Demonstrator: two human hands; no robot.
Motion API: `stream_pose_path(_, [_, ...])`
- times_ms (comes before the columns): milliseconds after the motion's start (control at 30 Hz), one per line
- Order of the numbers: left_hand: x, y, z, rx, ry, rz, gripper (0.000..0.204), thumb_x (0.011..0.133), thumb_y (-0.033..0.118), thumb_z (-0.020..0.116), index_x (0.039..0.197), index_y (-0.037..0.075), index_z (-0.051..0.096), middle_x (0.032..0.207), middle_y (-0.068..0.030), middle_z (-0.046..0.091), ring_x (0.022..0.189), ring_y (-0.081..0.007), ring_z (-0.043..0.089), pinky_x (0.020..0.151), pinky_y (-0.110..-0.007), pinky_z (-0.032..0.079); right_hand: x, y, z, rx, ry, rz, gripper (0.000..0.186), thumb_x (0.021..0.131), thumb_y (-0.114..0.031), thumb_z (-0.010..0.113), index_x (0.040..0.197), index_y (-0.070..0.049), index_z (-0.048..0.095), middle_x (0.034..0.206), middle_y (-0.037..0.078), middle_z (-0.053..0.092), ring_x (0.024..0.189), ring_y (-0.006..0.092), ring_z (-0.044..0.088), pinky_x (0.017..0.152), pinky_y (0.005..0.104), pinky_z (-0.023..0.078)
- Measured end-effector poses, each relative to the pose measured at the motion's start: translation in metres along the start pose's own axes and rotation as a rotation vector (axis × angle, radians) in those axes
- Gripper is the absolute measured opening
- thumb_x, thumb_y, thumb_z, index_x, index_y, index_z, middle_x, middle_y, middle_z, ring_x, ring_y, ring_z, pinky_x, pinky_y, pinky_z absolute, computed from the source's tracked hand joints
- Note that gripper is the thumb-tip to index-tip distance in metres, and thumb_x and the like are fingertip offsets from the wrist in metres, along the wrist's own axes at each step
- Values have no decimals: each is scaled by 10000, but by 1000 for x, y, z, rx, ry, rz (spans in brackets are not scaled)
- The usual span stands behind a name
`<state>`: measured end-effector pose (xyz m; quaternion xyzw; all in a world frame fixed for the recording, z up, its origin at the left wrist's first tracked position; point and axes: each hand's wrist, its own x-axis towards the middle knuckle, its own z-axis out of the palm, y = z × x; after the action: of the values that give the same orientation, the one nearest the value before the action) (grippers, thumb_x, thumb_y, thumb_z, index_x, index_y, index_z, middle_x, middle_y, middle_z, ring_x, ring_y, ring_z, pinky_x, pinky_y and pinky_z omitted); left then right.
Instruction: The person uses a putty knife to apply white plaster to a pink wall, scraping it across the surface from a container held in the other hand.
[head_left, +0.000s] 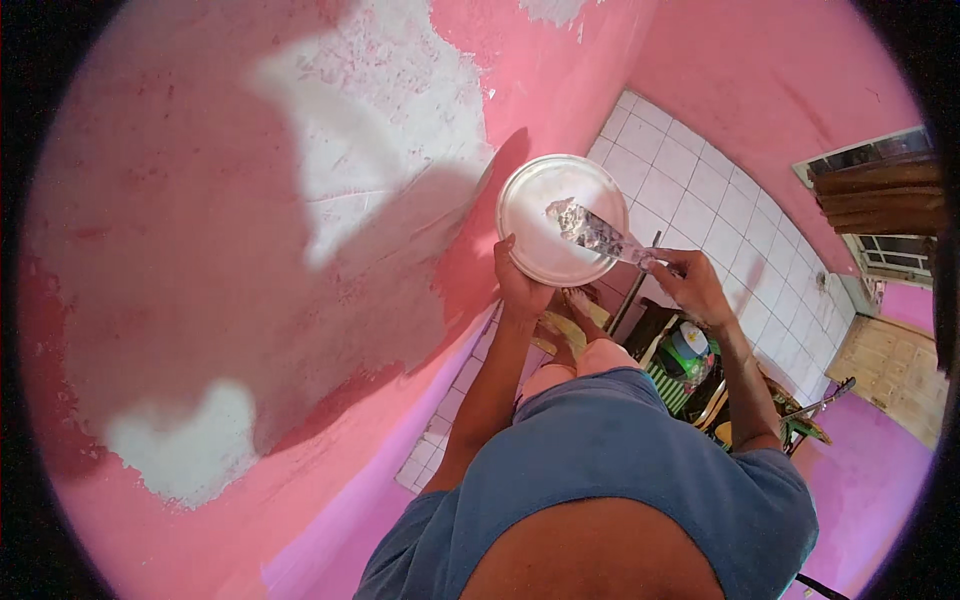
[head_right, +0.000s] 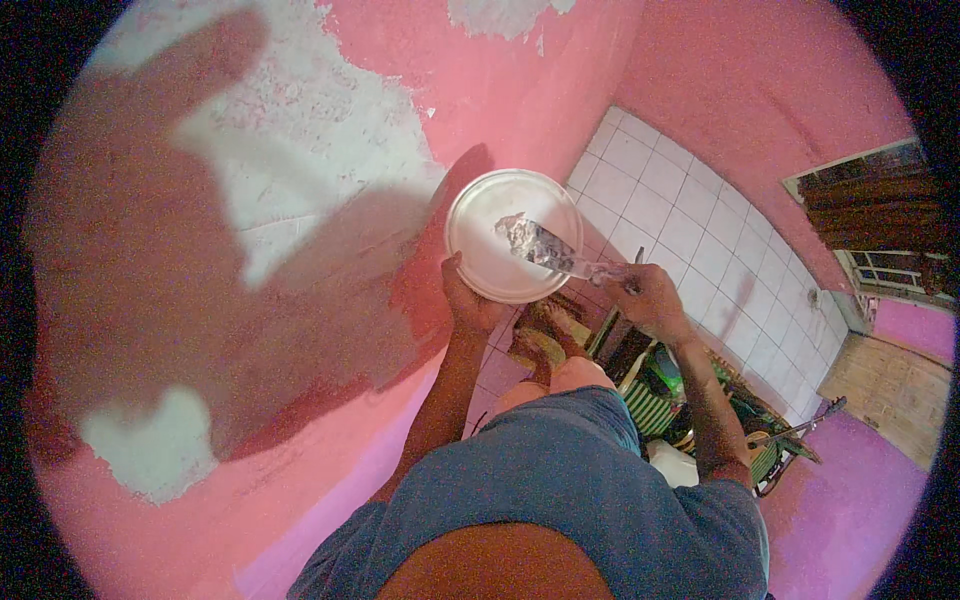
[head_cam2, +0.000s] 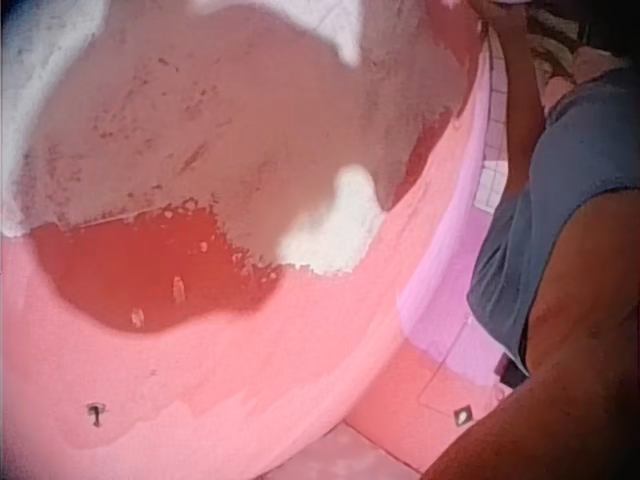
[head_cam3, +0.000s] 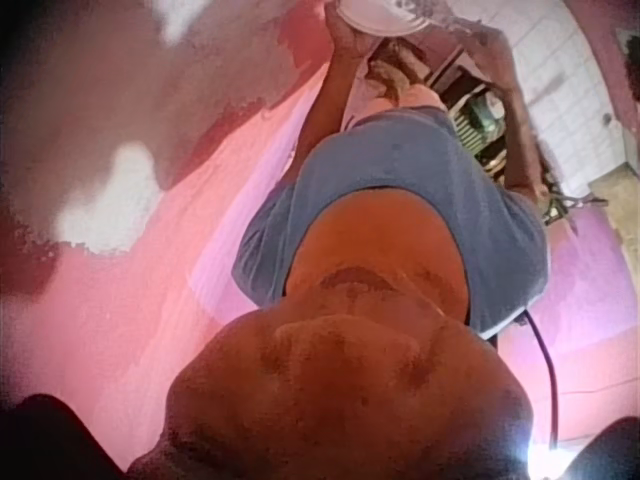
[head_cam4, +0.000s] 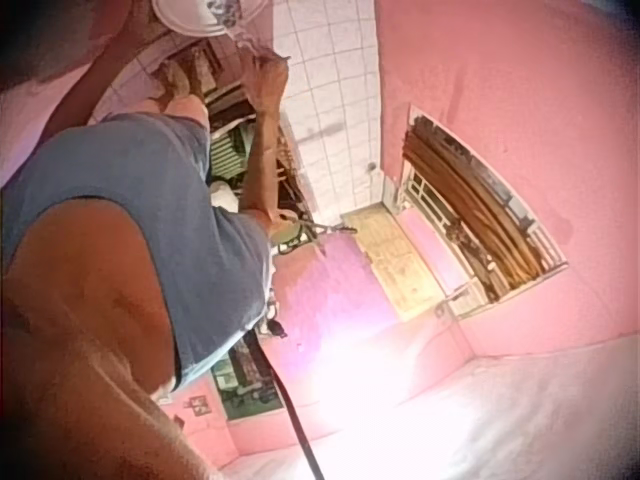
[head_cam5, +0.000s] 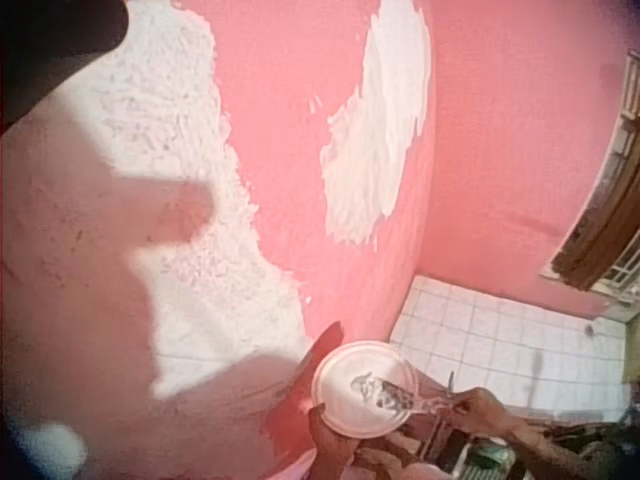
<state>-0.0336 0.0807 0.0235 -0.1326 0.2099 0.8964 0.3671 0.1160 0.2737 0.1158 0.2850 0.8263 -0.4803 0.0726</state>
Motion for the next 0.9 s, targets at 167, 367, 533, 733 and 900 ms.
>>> stream_pose_path(167, [-4, -1, 0, 44, -22, -74, 541, 821, 338, 485, 1258, 27, 419, 1221, -130, 511, 1108, -271, 508, 961, -424, 403, 13, 24, 27, 151, 50, -57, 298, 848, -263, 590, 1008, -21, 658, 781, 174, 654, 689, 163, 605, 637, 331, 469])
stream_pose_path(367, [-3, 6, 6, 78, 17, -59, 546, 833, 345, 474, 1267, 20, 409, 1222, -135, 511, 1114, -277, 506, 969, -431, 398, -1, -16, 11, -114, 256, -315, 323, 784, -106, 602, 1106, -116, 627, 837, 117, 648, 707, 274, 619, 648, 368, 501])
stream_pose_path(533, [3, 4, 14, 54, -4, -30, 557, 854, 362, 461, 1288, 21, 390, 1248, -147, 492, 1143, -278, 486, 991, -435, 381, -4, -23, 11, -496, 342, -517, 457, 705, -71, 635, 1146, -184, 593, 778, 52, 541, 675, 227, 582, 547, 346, 500])
stream_pose_path(733, [3, 1, 14, 93, -4, -58, 569, 860, 356, 444, 1308, 14, 367, 1279, -158, 466, 1156, -285, 479, 986, -442, 389, 1, -27, 11, -610, 317, -581, 461, 683, -150, 673, 1136, -178, 596, 816, 57, 558, 714, 237, 584, 571, 353, 510])
stream_pose_path(900, [3, 3, 1, 74, -19, -102, 569, 860, 350, 439, 1308, 7, 365, 1282, -164, 464, 1157, -294, 478, 983, -446, 394, 3, -43, 8, -560, 344, -557, 372, 713, -111, 655, 1079, -172, 630, 805, 65, 563, 698, 237, 590, 550, 343, 497])
